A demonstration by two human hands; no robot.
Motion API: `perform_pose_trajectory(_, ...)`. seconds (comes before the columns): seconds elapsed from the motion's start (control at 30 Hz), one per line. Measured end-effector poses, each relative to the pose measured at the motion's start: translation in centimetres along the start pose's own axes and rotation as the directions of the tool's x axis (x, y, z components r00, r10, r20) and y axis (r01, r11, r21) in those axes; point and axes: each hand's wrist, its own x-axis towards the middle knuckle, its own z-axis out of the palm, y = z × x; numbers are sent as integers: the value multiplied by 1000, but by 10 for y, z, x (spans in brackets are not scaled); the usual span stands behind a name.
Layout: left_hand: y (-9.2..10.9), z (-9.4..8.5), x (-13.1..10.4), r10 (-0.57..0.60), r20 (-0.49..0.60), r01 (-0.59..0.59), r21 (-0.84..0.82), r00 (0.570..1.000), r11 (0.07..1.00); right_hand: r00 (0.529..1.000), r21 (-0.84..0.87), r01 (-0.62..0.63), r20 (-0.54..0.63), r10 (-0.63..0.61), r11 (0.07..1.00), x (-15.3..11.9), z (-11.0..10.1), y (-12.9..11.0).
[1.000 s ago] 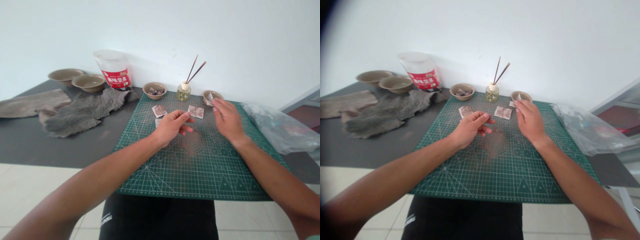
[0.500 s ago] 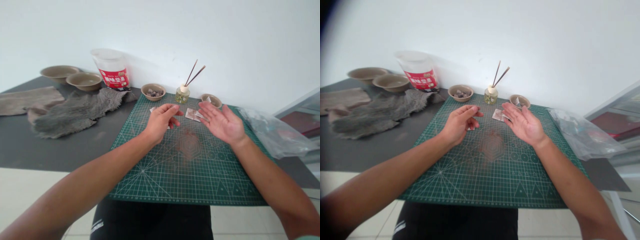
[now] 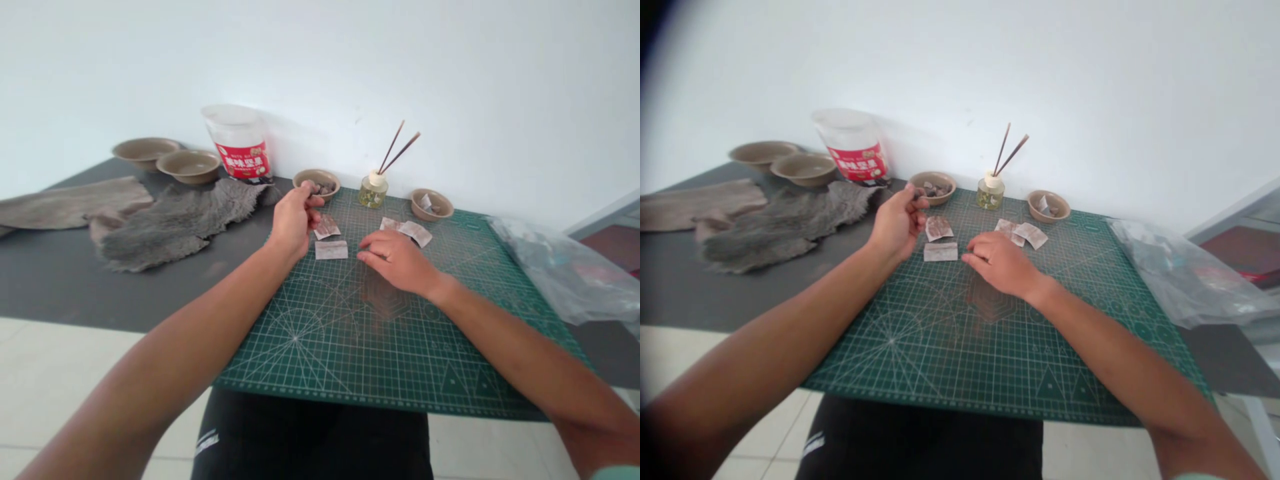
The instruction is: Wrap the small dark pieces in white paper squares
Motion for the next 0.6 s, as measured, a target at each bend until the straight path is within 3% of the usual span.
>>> perform_pose_trajectory(0.1,-4,0,1,14,5,-14,3,1000,1000,1000,-171,-10,24,14,985,18,16,-3)
perform_pose_trajectory(0.3,-8,-2,6,45,-10,-44,9,999,999,954,-265,-265,69,293,927,45,25,-15)
perform_pose_trajectory(0.47,-11,-3,8,57,-8,-57,42,998,997,938,-48,-329,96,333,943,60,31,-26)
perform_pose_trajectory(0.6,-11,-4,8,60,-6,-60,56,998,997,944,111,-317,128,303,942,63,35,-20)
